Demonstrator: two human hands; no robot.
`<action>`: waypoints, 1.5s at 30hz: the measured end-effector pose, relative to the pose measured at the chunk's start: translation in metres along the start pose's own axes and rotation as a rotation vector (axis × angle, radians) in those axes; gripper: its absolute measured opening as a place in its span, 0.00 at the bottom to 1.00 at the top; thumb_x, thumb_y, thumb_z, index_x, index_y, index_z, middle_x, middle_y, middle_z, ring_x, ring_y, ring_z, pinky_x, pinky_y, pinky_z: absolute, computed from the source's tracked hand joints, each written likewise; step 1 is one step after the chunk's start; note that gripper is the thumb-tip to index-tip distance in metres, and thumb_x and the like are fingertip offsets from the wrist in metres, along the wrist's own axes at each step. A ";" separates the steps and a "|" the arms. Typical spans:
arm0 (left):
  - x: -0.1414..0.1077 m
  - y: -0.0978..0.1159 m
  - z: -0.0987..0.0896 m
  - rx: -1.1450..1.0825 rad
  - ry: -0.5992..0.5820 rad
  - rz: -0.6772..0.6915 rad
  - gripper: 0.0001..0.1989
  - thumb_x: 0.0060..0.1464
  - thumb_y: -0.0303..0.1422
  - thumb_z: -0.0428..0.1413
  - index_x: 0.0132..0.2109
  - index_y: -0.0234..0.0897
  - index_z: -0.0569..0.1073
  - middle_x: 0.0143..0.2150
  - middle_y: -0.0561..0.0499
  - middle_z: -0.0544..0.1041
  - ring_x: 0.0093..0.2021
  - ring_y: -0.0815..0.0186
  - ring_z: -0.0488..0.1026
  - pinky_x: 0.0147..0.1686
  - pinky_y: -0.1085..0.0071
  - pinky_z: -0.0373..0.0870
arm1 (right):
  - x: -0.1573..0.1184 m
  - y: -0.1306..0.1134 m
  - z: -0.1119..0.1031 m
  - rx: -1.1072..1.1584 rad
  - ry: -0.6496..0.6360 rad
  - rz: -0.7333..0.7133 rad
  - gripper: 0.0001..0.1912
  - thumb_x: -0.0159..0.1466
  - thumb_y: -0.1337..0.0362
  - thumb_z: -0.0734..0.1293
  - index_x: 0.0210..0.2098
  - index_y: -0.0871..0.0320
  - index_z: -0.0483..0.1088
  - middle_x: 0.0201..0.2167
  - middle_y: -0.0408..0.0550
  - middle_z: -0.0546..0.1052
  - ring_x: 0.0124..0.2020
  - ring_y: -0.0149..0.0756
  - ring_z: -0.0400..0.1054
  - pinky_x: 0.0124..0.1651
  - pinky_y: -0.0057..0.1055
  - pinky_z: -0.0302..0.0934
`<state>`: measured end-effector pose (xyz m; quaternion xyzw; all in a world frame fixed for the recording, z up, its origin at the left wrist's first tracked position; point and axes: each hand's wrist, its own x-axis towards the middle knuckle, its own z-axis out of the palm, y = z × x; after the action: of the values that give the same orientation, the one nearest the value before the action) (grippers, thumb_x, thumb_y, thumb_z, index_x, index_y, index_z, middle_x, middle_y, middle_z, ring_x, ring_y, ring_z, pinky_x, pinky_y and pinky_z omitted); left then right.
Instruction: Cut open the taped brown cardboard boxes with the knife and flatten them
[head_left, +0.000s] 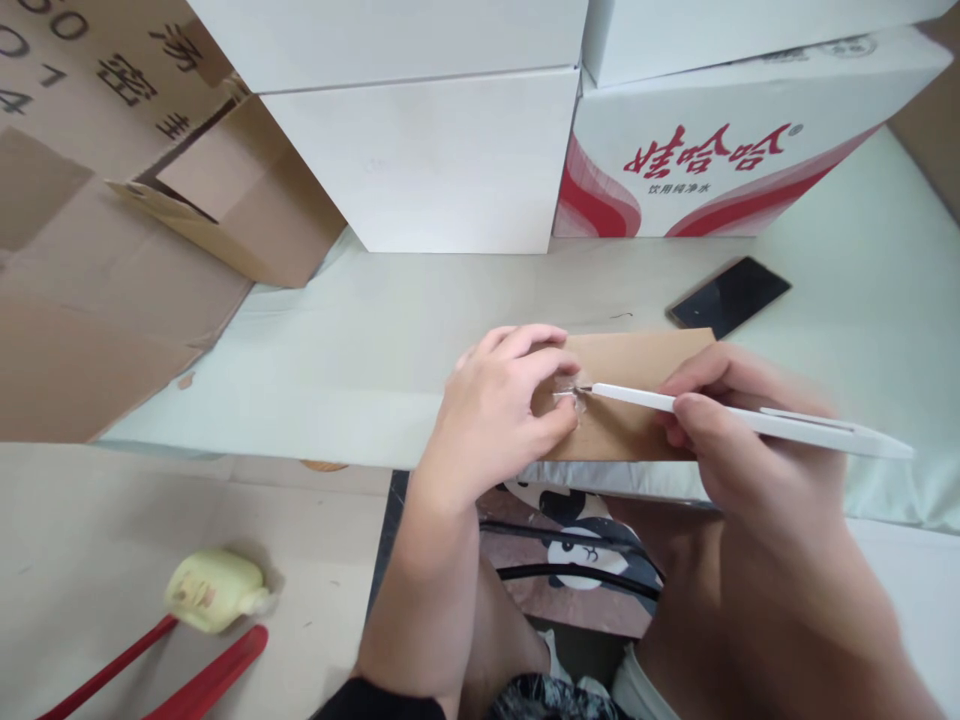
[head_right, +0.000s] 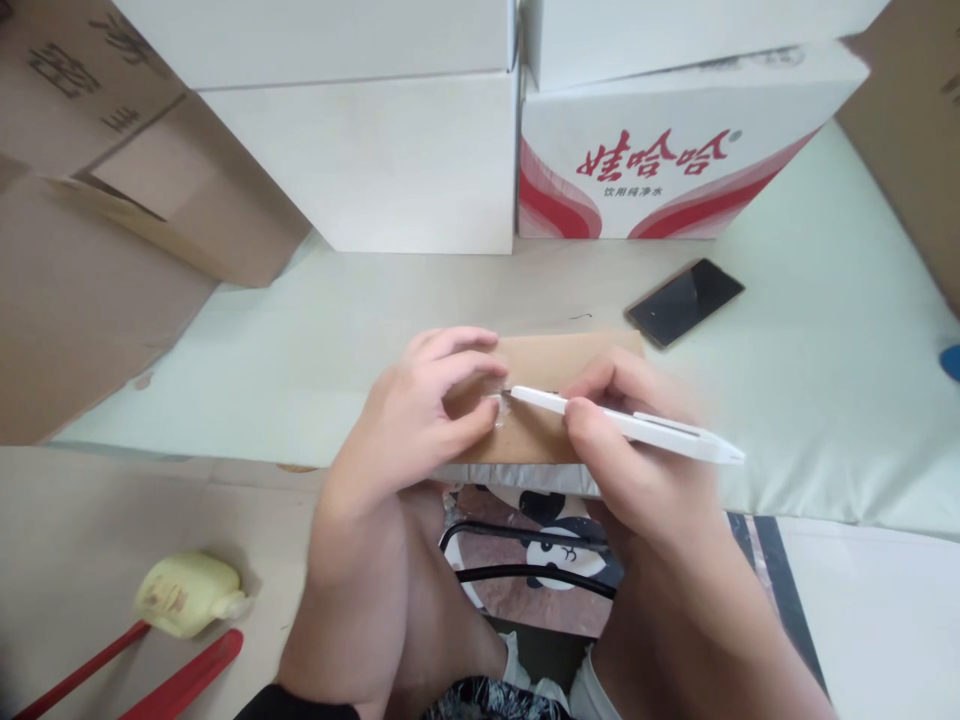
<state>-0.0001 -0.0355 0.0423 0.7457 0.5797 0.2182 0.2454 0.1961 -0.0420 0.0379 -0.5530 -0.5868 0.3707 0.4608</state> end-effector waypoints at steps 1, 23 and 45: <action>0.000 0.000 0.000 -0.003 0.001 0.003 0.10 0.59 0.31 0.57 0.47 0.43 0.79 0.63 0.51 0.76 0.64 0.55 0.70 0.62 0.54 0.68 | -0.001 -0.001 0.000 0.001 0.013 0.007 0.07 0.56 0.68 0.67 0.22 0.55 0.71 0.16 0.40 0.68 0.18 0.29 0.58 0.21 0.29 0.49; 0.000 -0.001 0.001 -0.001 0.012 0.014 0.09 0.59 0.31 0.58 0.46 0.43 0.79 0.62 0.52 0.76 0.63 0.55 0.71 0.61 0.54 0.68 | 0.001 0.004 -0.003 -0.012 -0.049 -0.108 0.07 0.57 0.69 0.66 0.23 0.53 0.71 0.16 0.37 0.70 0.16 0.27 0.60 0.17 0.24 0.51; 0.000 -0.001 0.001 -0.021 0.020 0.017 0.08 0.62 0.34 0.56 0.46 0.43 0.79 0.62 0.52 0.77 0.62 0.56 0.71 0.61 0.54 0.68 | -0.002 0.003 -0.002 -0.037 -0.052 -0.167 0.07 0.58 0.68 0.66 0.24 0.53 0.70 0.15 0.35 0.69 0.16 0.26 0.59 0.18 0.24 0.51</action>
<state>-0.0001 -0.0355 0.0411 0.7458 0.5734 0.2339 0.2454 0.1986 -0.0439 0.0353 -0.5009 -0.6492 0.3343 0.4646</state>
